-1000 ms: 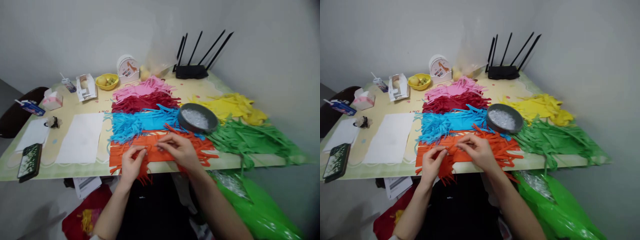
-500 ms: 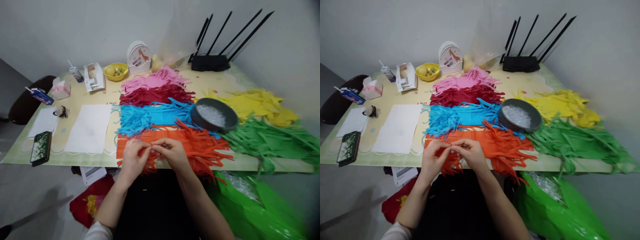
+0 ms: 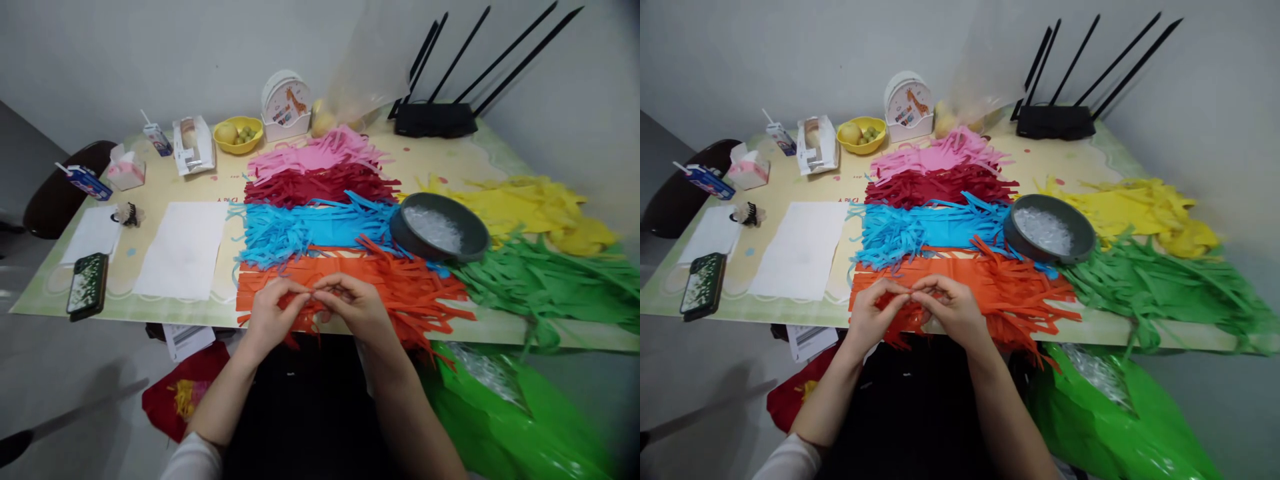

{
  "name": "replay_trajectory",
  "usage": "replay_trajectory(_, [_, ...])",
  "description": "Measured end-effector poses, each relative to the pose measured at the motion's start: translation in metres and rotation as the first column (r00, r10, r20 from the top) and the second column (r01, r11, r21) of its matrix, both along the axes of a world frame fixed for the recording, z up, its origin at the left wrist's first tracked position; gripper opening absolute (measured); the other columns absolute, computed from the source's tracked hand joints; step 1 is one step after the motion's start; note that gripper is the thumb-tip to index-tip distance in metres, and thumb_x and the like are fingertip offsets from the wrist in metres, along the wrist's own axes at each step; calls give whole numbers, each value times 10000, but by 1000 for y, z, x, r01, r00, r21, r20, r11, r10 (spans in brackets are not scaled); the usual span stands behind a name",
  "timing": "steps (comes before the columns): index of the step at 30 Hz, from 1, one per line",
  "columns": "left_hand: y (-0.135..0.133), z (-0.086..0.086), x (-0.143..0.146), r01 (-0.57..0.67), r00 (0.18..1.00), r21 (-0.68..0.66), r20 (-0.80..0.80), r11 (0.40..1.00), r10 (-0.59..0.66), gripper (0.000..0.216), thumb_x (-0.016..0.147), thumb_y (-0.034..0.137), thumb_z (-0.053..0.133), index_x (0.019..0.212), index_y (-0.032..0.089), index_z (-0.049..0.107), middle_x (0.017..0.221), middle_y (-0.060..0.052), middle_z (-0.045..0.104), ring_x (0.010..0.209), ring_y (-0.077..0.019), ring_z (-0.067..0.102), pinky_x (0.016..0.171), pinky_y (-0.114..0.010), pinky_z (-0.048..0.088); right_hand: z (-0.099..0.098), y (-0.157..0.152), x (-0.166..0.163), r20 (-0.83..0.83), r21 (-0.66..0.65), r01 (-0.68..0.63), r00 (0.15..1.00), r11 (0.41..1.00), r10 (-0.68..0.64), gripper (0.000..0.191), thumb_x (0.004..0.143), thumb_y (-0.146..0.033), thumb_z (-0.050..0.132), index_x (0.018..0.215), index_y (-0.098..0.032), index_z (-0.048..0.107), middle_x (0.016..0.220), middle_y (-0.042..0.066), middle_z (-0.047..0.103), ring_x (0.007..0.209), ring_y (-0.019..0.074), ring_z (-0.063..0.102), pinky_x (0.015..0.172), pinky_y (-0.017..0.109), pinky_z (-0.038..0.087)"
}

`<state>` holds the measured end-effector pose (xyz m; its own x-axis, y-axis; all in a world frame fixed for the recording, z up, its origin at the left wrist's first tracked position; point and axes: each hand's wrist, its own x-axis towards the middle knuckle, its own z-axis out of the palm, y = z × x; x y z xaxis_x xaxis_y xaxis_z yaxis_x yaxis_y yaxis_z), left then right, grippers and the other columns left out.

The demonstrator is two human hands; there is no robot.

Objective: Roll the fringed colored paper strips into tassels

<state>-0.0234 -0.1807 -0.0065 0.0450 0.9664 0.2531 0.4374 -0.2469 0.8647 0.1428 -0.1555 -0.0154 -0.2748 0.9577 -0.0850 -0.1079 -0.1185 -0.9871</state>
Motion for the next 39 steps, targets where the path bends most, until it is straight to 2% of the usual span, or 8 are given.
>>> replay_trajectory(5, [-6, 1, 7, -77, 997, -8, 27, 997, 77, 83, 865, 239, 652, 817, 194, 703, 804, -40, 729, 773, -172, 670, 743, -284, 506, 4, -3, -6, -36, -33, 11, 999, 999, -12, 281, 732, -415, 771, 834, -182, 651, 614, -31, 607, 407, 96, 564, 381, 207, 483])
replay_trajectory(10, [-9, 2, 9, -89, 980, -97, 168, 991, 105, 59, 852, 221, 656, 869, 182, 697, 839, -38, 738, 782, -157, 688, 742, -256, 523, 1, -1, -10, -118, -56, 31, 992, 998, -37, 320, 732, -446, 760, 839, -187, 607, 608, -49, 568, 370, 71, 498, 344, 197, 448])
replay_trajectory(15, [-10, 4, 11, -158, 968, -46, 192, 986, 164, 75, 842, 215, 661, 782, 172, 673, 771, -27, 701, 742, -141, 657, 720, -245, 506, 4, -5, -16, -155, -63, -8, 988, 998, -2, 307, 744, -440, 744, 842, -193, 589, 597, -63, 528, 371, 71, 491, 328, 191, 435])
replay_trajectory(21, [-10, 3, 15, -60, 919, -142, 378, 988, 110, 72, 828, 195, 655, 895, 168, 654, 872, -49, 720, 827, -152, 698, 764, -244, 544, 2, -8, -17, -140, -72, 46, 989, 996, -55, 289, 756, -428, 735, 848, -188, 601, 555, -83, 482, 328, 45, 404, 298, 170, 329])
replay_trajectory(24, [-13, 0, 15, -99, 927, -166, 344, 981, 151, 64, 843, 224, 659, 875, 174, 638, 840, -40, 718, 794, -151, 710, 747, -240, 555, 3, -4, -12, -102, -82, 11, 995, 997, -19, 294, 737, -434, 751, 829, -185, 624, 506, -93, 437, 334, 47, 379, 311, 171, 307])
replay_trajectory(27, [-15, -3, 17, -120, 937, -168, 306, 979, 167, 67, 858, 245, 656, 872, 182, 636, 837, -36, 723, 787, -155, 719, 736, -244, 562, 6, 1, -5, -41, -43, -36, 999, 998, 35, 278, 716, -422, 767, 800, -174, 674, 518, -58, 521, 354, 51, 398, 329, 178, 315])
replay_trajectory(32, [-10, 0, 16, -67, 912, -194, 385, 979, 139, 195, 760, 222, 749, 920, 177, 647, 871, -45, 728, 825, -168, 718, 806, -276, 560, 11, 3, 0, 85, 74, 4, 996, 997, -10, 231, 740, -403, 740, 767, -173, 739, 518, -10, 602, 378, 75, 434, 352, 195, 333])
replay_trajectory(39, [-4, -9, 15, -12, 751, -289, 629, 957, 199, 177, 750, 303, 763, 869, 175, 732, 818, -48, 758, 749, -159, 720, 753, -273, 575, 19, -5, -6, 195, 252, 117, 966, 961, -169, 155, 810, -315, 677, 793, -188, 764, 583, 4, 653, 427, 90, 469, 394, 213, 342])
